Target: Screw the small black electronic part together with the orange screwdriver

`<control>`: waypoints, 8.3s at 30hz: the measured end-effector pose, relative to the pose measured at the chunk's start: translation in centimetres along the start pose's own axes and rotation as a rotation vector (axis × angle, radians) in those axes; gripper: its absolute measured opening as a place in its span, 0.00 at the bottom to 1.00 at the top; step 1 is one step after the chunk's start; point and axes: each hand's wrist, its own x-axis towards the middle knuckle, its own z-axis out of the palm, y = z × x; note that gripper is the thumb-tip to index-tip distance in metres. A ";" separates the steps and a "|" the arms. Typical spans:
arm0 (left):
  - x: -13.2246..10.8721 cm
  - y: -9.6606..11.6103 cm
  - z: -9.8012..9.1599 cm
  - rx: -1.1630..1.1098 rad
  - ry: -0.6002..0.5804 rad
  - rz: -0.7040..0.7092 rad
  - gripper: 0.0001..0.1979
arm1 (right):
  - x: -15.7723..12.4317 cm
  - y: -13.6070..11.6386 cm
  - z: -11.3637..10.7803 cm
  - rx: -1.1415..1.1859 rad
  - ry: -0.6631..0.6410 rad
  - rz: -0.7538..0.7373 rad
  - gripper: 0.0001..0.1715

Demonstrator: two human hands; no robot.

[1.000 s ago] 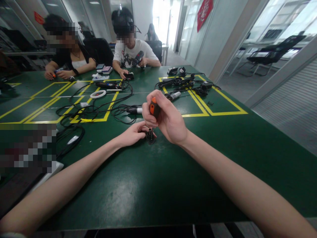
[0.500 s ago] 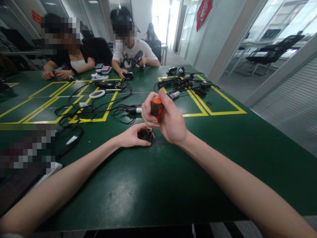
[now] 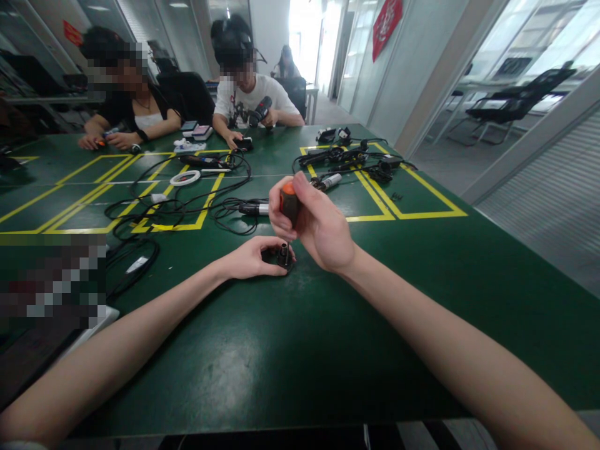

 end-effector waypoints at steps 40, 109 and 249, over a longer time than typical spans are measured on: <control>0.6 -1.0 0.1 -0.092 0.095 -0.076 0.15 | 0.1 0.2 0.1 -0.025 0.004 -0.005 0.35; 0.0 0.1 0.3 -0.076 0.026 0.006 0.17 | 0.0 0.3 0.0 -0.043 0.076 0.012 0.33; -0.6 0.6 0.0 0.156 0.046 -0.078 0.23 | 0.0 -3.9 -1.6 -0.969 -0.095 -0.465 0.10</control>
